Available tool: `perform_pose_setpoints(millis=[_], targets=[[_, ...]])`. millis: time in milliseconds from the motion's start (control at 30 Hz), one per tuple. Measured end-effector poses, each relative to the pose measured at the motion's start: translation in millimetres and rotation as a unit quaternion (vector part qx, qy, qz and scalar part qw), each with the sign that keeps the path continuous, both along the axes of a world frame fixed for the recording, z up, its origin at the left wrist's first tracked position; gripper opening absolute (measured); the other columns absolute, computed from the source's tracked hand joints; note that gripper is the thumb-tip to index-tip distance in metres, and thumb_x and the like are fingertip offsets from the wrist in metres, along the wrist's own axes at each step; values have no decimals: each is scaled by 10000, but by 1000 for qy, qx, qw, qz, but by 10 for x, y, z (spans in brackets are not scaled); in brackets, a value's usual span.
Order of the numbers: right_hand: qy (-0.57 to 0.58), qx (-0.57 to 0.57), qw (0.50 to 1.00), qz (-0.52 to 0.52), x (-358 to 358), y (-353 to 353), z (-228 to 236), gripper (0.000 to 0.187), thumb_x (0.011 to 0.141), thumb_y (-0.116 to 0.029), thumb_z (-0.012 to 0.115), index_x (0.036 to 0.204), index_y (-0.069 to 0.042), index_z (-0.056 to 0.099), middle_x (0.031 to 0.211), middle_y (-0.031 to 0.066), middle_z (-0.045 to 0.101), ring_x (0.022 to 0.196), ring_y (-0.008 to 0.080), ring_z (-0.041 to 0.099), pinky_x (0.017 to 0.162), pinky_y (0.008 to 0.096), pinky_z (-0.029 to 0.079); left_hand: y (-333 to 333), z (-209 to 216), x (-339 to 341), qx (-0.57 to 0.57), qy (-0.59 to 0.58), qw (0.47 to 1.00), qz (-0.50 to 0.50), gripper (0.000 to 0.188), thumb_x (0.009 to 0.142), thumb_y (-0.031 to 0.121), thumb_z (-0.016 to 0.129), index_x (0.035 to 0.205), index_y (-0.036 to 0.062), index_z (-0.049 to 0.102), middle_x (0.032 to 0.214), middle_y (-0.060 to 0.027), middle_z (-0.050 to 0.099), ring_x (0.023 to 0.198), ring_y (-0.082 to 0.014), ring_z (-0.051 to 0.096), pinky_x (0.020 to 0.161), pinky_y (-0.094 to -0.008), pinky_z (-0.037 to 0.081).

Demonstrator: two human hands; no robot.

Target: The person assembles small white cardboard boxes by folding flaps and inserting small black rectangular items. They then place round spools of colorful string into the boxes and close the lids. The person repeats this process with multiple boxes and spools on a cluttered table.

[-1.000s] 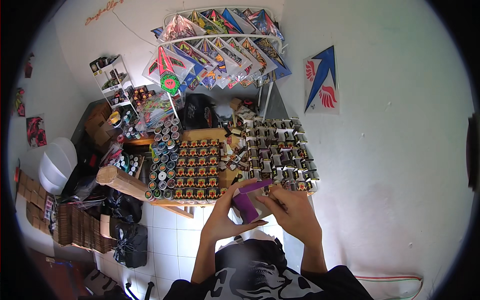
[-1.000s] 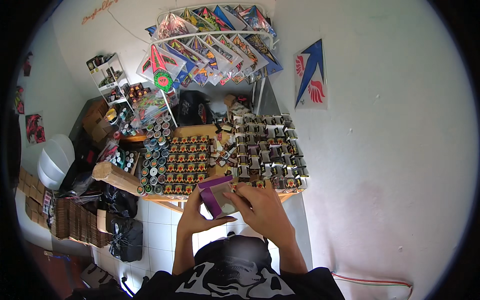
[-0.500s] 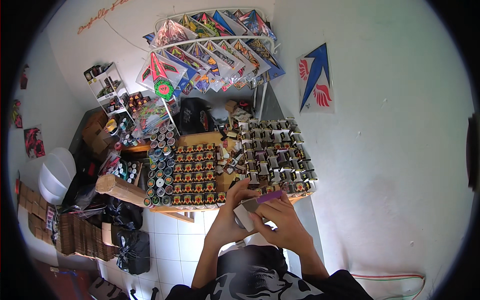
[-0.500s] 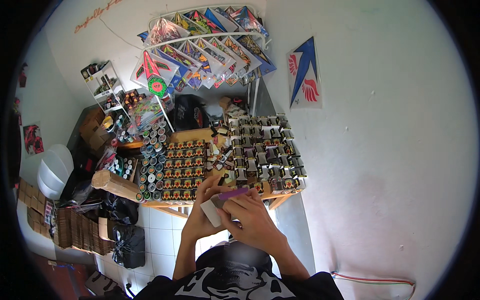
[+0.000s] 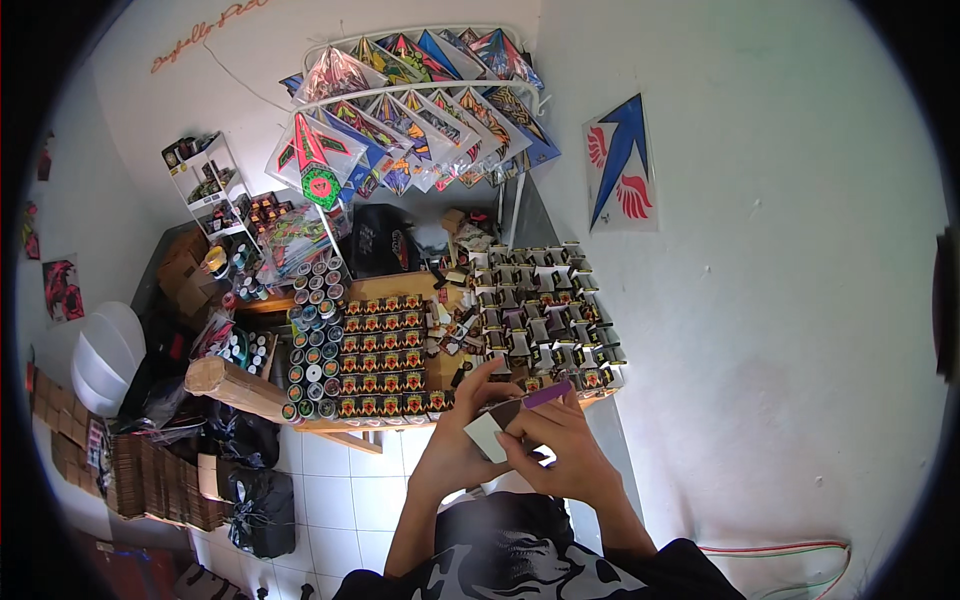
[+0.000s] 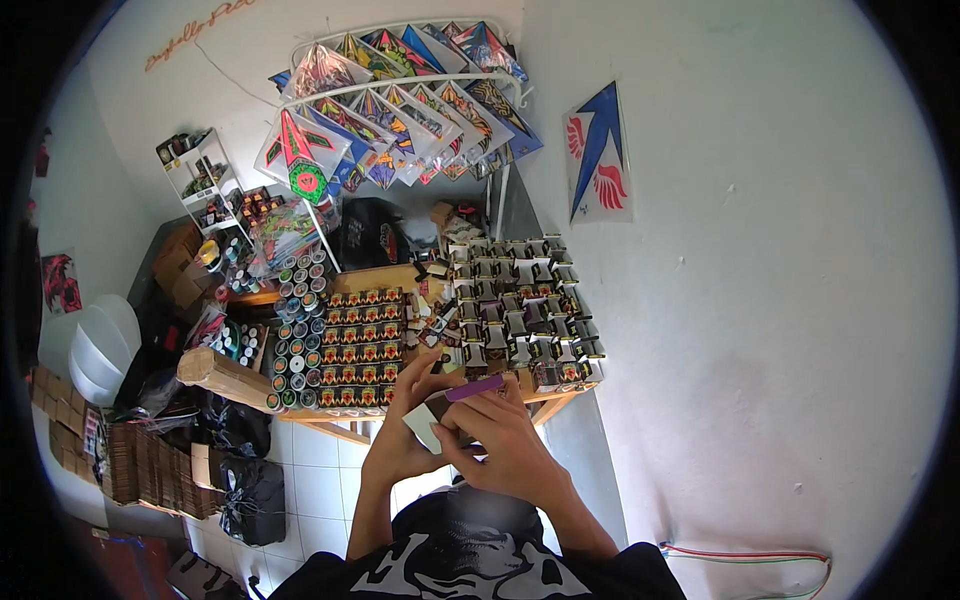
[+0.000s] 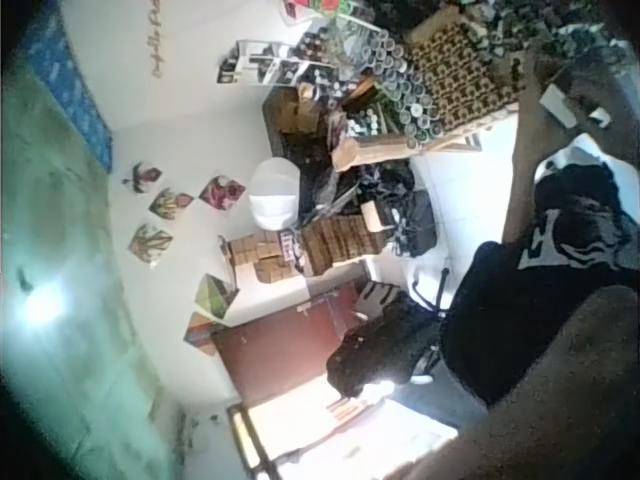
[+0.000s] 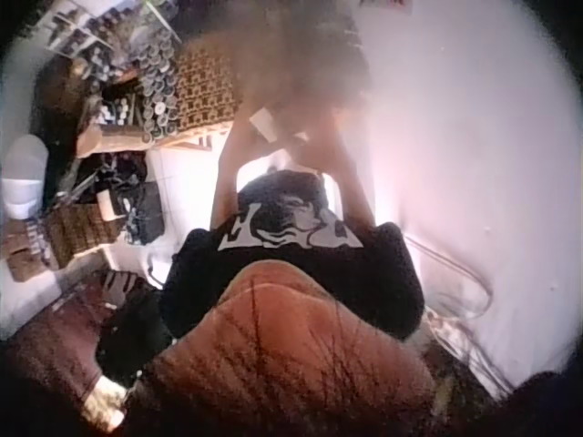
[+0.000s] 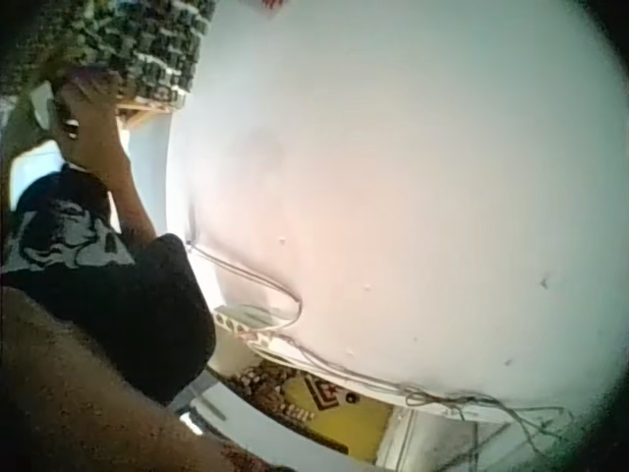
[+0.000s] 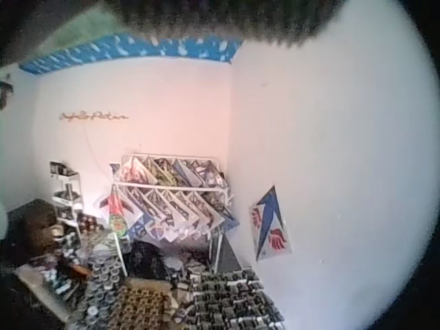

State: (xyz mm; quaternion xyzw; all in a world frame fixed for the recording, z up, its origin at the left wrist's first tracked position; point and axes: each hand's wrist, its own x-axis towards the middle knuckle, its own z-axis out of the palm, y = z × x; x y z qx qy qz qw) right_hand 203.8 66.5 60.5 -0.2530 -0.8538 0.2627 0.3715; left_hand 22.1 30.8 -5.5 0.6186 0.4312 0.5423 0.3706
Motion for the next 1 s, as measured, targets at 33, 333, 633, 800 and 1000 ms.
perform_pose_setpoints(millis=[33, 333, 633, 800, 1000], targets=[[4, 13, 1000, 8, 0, 15, -28, 154, 913, -74, 795, 873, -73, 646, 862, 53, 629, 844, 269, 642, 966, 449, 398, -4, 18, 9, 6, -7, 1000, -3, 1254, 723, 128, 999, 1701, 148, 216, 1356, -179, 686, 1256, -303, 710, 1069, -434, 578], [23, 31, 999, -8, -3, 20, -50, 165, 886, -60, 795, 864, -72, 632, 809, 56, 585, 793, 262, 606, 915, 433, 394, -71, 161, 6, 22, 100, 994, 26, 1167, 713, 103, 967, 1696, 126, 336, 1402, -209, 675, 1285, -345, 697, 1087, -444, 554], [13, 76, 996, -36, -88, 8, -71, 138, 870, -50, 783, 873, -55, 644, 832, 78, 610, 798, 270, 608, 863, 407, 398, -120, 41, 48, 20, 137, 990, 31, 869, 708, 153, 914, 1475, 36, 522, 1259, -225, 681, 1096, -452, 711, 905, -486, 591], [19, 58, 998, -35, -119, 28, 1, 133, 881, -51, 770, 871, -44, 638, 843, 87, 610, 795, 276, 608, 804, 405, 406, -127, 43, 51, 40, 159, 985, 47, 912, 700, 155, 902, 1511, 27, 507, 1305, -224, 663, 1100, -455, 707, 898, -487, 596], [11, 76, 997, -31, -173, -1, 2, 128, 894, -66, 771, 877, -49, 646, 860, 82, 621, 808, 274, 620, 810, 406, 418, -165, 121, 22, 21, 133, 990, 37, 915, 726, 171, 887, 1539, 18, 498, 1313, -232, 668, 1122, -454, 711, 920, -470, 598]])
